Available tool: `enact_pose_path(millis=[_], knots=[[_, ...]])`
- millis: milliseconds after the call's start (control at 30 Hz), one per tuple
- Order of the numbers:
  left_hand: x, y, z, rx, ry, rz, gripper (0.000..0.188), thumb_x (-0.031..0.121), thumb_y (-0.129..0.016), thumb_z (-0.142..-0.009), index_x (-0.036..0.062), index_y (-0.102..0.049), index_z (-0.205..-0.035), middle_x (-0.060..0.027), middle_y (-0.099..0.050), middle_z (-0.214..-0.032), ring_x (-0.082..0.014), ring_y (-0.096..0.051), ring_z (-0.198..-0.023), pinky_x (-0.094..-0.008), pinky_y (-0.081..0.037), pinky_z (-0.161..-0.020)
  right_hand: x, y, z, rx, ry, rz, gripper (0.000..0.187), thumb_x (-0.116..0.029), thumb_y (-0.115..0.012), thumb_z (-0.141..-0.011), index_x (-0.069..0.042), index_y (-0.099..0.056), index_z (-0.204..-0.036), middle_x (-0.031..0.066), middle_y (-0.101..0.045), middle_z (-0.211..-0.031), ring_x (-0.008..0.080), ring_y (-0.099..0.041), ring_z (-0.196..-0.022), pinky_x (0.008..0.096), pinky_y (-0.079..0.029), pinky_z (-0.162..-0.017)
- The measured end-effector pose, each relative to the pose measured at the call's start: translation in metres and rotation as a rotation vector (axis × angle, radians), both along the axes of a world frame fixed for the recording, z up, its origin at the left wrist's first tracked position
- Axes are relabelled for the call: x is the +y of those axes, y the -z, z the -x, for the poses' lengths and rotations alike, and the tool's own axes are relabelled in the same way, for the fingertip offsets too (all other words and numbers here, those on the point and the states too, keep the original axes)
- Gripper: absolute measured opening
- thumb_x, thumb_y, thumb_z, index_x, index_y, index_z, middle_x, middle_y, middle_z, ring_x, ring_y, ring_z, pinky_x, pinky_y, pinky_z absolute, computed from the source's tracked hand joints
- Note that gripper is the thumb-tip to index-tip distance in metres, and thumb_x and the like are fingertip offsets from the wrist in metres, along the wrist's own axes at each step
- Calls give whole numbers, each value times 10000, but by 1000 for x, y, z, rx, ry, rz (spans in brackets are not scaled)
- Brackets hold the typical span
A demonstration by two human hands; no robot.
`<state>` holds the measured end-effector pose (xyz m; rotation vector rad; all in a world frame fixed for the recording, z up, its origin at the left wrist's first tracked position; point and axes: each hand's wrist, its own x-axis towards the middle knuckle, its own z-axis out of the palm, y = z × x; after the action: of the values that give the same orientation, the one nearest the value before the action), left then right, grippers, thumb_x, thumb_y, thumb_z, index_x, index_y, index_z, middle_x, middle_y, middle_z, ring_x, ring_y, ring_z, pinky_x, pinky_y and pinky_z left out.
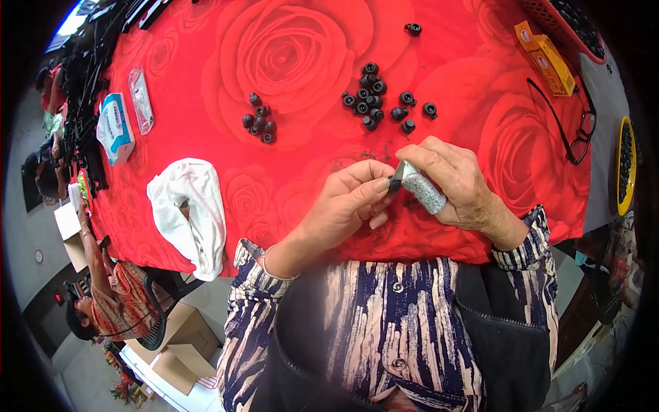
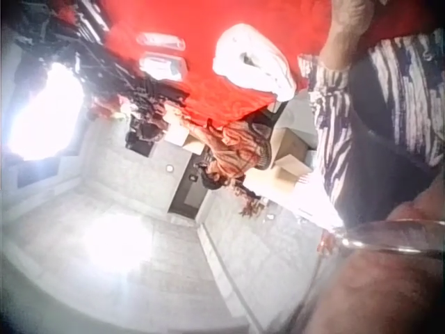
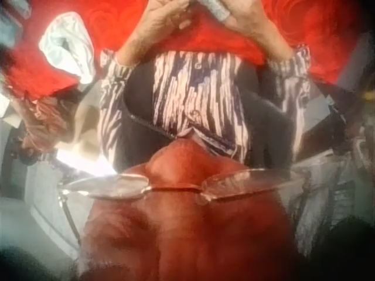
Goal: The person trims small plastic cord locks one by one using a razor blade and sets them into piles on the table.
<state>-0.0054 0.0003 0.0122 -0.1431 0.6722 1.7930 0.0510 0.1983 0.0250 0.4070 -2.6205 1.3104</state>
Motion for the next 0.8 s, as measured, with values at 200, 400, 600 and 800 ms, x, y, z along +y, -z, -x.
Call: enact_pose_path(millis=[200,400,600,800], knots=[[1,5,0,10,36,-38,175,142,-503,-960,22,-525,-1085,12,-509,-844,-60,-447,-680,-220,-408,-558,1,3,0,-12,-18,8,316,-101,-665,-720,-10,-559,-1004,112,-516,-777,282,-572,-656,365,-462,-564],[0,4,0,-39,32,-10,170,137,-507,-958,25,-524,-1085,12,-504,-842,-60,-443,-691,-222,-405,-560,3,3,0,-49,-62,35,307,-110,-667,-723,-20,-560,-997,108,-513,-766,277,-570,-653,364,-458,-557],[0,-1,-2,-45,20,12,173,135,-515,-953,21,-523,-1083,12,-500,-835,-61,-441,-699,-221,-400,-559,2,2,-2,-41,-67,47,301,-110,-667,-726,-22,-563,-995,105,-510,-756,275,-568,-645,365,-454,-550],[-1,5,-1,-42,40,-11,170,136,-514,-953,19,-526,-1076,12,-499,-830,-60,-441,-698,-221,-400,-557,2,4,-1,-48,-36,42,292,-111,-664,-729,-25,-565,-991,100,-504,-748,274,-565,-641,368,-453,-547]])
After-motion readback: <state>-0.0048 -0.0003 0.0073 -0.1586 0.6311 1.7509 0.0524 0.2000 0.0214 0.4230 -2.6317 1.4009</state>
